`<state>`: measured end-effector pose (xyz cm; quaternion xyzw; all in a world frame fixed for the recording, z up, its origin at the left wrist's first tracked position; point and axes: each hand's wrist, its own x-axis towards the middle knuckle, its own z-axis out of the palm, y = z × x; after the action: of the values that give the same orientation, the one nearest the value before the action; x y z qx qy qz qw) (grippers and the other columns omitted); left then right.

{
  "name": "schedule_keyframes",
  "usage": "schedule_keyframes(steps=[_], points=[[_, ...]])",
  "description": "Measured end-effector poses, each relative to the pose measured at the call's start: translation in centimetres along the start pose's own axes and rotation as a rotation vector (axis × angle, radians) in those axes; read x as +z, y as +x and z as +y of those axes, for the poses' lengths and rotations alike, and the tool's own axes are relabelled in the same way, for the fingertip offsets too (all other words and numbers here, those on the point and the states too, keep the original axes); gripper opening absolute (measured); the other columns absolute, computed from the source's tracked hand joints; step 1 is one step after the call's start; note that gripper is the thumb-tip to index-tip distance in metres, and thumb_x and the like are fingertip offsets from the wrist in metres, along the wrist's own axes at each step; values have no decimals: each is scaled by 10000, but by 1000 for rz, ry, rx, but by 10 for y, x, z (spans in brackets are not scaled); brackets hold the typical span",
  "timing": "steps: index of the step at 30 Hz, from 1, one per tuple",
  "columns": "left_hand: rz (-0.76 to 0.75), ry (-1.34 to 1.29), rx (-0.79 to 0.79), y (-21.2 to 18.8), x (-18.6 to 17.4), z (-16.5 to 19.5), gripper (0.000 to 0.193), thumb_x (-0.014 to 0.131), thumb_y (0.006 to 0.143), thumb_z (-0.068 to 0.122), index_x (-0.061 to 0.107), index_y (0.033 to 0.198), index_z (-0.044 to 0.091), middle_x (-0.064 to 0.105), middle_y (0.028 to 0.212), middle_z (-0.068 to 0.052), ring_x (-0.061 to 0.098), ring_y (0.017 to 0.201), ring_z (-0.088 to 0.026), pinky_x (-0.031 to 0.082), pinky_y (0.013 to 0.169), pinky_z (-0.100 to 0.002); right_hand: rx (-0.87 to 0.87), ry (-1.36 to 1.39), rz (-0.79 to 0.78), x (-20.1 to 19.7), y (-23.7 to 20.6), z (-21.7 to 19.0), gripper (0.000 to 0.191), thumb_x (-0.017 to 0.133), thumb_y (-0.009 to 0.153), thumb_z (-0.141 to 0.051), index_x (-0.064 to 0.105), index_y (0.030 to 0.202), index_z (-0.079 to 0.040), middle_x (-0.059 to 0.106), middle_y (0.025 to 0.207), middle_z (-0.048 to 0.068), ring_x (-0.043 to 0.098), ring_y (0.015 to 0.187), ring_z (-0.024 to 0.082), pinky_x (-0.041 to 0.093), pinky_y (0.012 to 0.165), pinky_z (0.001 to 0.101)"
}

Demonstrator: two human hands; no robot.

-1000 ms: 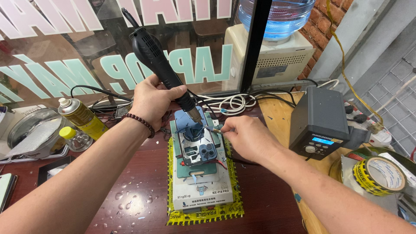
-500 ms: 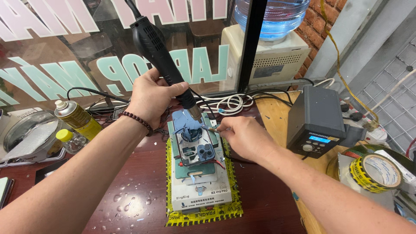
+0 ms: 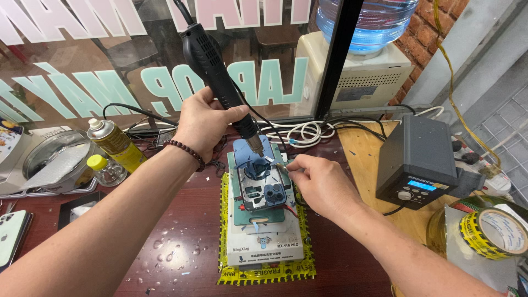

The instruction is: The person uses a hot air gun in the left hand and a metal tool in the right hand to heat and scrape the back of a smartphone held in a green clamp. The person repeatedly applies heat and scrapes the surface, focusing on the camera module area and surrounding adhesive.

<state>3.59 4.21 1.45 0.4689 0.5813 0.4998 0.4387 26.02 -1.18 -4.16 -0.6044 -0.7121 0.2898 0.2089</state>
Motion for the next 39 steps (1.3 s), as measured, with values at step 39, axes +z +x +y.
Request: schedule_keyframes(steps=[39], points=[[25,-53,34,-4,-24,-11,245,757,858,5,653,1080,8,737,933,-69,747,830,-171,661,712,-316,-98,-40,27,6,3,-11,200,696,882,-245,786,1035,-153,777,880,120,751,836,288,562,743,393]])
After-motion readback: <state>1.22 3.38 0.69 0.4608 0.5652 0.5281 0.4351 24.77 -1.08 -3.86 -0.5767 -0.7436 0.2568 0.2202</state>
